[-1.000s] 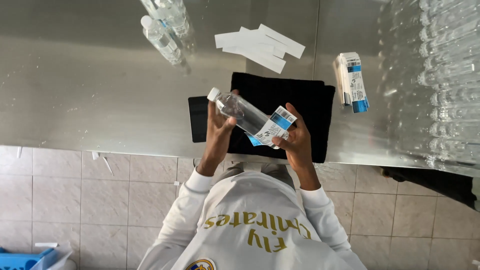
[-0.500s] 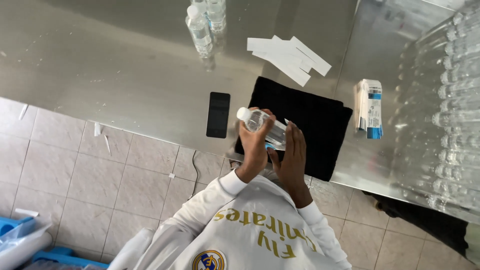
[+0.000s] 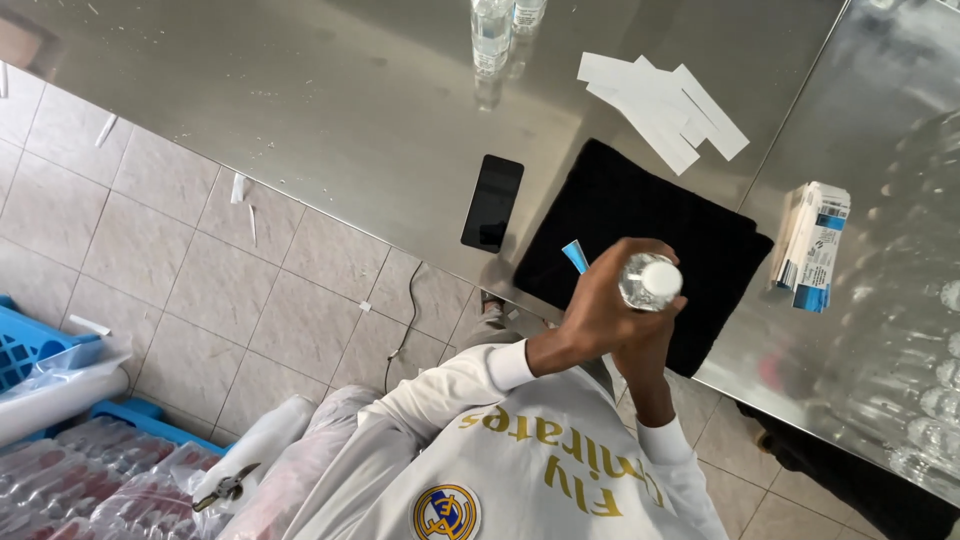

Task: Manually applying paper labels to clear plastic water bottles on a production table.

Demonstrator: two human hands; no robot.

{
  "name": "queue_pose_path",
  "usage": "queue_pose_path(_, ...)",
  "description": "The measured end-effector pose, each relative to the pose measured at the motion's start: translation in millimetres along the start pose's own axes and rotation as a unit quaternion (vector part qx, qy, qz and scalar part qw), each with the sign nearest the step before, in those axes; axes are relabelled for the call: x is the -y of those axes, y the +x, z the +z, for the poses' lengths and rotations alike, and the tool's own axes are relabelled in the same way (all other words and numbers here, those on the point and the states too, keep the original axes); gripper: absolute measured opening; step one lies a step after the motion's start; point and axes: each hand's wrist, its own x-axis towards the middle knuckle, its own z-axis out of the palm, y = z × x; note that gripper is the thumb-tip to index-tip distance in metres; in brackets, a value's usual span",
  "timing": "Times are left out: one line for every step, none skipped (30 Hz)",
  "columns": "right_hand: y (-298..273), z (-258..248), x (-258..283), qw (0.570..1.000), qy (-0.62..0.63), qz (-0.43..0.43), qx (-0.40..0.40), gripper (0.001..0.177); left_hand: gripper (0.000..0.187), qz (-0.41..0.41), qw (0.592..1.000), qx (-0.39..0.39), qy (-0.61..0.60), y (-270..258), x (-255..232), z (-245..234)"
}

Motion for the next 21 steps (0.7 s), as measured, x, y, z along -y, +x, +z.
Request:
queue_pose_path(6.0, -0.1, 8.9, 1.000, 0.000, 0.000, 0.003, 0.075, 0.066, -0.001, 1.000, -0.002, 0.000, -1.2, 0.6, 4.6)
queue_pose_path(12.0, -0.4, 18.1, 0.998, 0.060, 0.027, -0.012, 0.074, 0.080, 0.091, 0.996, 0.012, 0.011, -2.2, 0.8, 9.4)
queue_pose_path(20.5, 0.7, 27.1, 0.991, 0.119, 0.053, -0.029, 0.073, 0.093, 0.186, 0.982, 0.029, 0.023, -0.8, 1.2, 13.4)
queue_pose_path(28.9, 1.2, 35.9, 0.991, 0.119, 0.052, -0.030, 0.073, 0.093, 0.187, 0.982, 0.028, 0.022, -4.5, -5.9, 0.9)
queue_pose_path(37.8, -1.9, 43.0, 0.981, 0.174, 0.077, -0.046, 0.072, 0.079, 0.281, 0.958, 0.015, 0.044, -8.0, -12.8, -8.1)
queue_pose_path(46.8, -5.3, 49.7, 0.966, 0.229, 0.102, -0.063, 0.071, 0.066, 0.373, 0.925, 0.002, 0.066, -11.4, -19.3, -16.6)
queue_pose_path(50.3, -13.6, 57.2, 0.968, 0.219, 0.102, -0.068, 0.071, 0.066, 0.374, 0.926, 0.003, 0.055, -15.8, -11.8, -25.7)
queue_pose_path(54.1, -22.2, 64.4, 0.951, 0.267, 0.128, -0.090, 0.070, 0.050, 0.364, 0.924, -0.014, 0.119, -19.6, -3.7, -33.9)
queue_pose_path(58.7, -27.7, 72.2, 0.929, 0.317, 0.152, -0.116, 0.070, 0.036, 0.355, 0.916, -0.028, 0.184, -21.3, 5.2, -44.6)
queue_pose_path(58.9, -30.1, 73.0, 0.930, 0.310, 0.152, -0.125, 0.070, 0.036, 0.358, 0.917, -0.022, 0.174, -22.9, 23.7, -44.5)
queue_pose_path(58.8, -30.0, 74.8, 0.926, 0.327, 0.150, -0.119, 0.069, 0.045, 0.349, 0.899, -0.019, 0.264, -26.4, 41.5, -46.8)
queue_pose_path(58.5, -29.6, 77.1, 0.920, 0.344, 0.149, -0.112, 0.067, 0.053, 0.337, 0.873, -0.017, 0.351, -30.1, 59.1, -49.4)
queue_pose_path(53.9, -24.0, 75.2, 0.920, 0.344, 0.148, -0.114, 0.067, 0.053, 0.340, 0.873, -0.016, 0.350, -24.6, 57.5, -46.0)
queue_pose_path(49.4, -18.3, 73.9, 0.919, 0.344, 0.153, -0.118, 0.073, 0.055, 0.329, 0.873, -0.030, 0.360, -19.2, 55.4, -42.8)
queue_pose_path(46.8, -11.0, 72.6, 0.917, 0.346, 0.158, -0.119, 0.078, 0.058, 0.318, 0.871, -0.045, 0.372, -12.2, 53.2, -41.1)
queue_pose_path(40.9, -10.3, 76.1, 0.917, 0.348, 0.155, -0.120, 0.078, 0.058, 0.321, 0.869, -0.046, 0.373, -12.2, 50.8, -42.7)
queue_pose_path(38.9, -7.2, 78.6, 0.922, 0.336, 0.161, -0.101, 0.078, 0.055, 0.298, 0.895, -0.028, 0.330, -8.0, 49.2, -45.8)
queue_pose_path(36.9, -4.0, 80.9, 0.928, 0.324, 0.167, -0.083, 0.077, 0.053, 0.274, 0.918, -0.010, 0.286, -3.7, 47.6, -48.9)
queue_pose_path(40.9, -4.9, 80.1, 0.927, 0.328, 0.163, -0.083, 0.077, 0.053, 0.278, 0.916, -0.012, 0.289, -1.4, 56.1, -55.5)
queue_pose_path(45.0, -5.6, 78.7, 0.943, 0.293, 0.152, -0.040, 0.076, 0.056, 0.259, 0.929, 0.012, 0.263, 1.2, 65.0, -62.1)
queue_pose_path(45.1, -8.3, 78.3, 0.956, 0.256, 0.144, 0.002, 0.075, 0.059, 0.236, 0.942, 0.037, 0.235, -0.3, 73.3, -67.5)
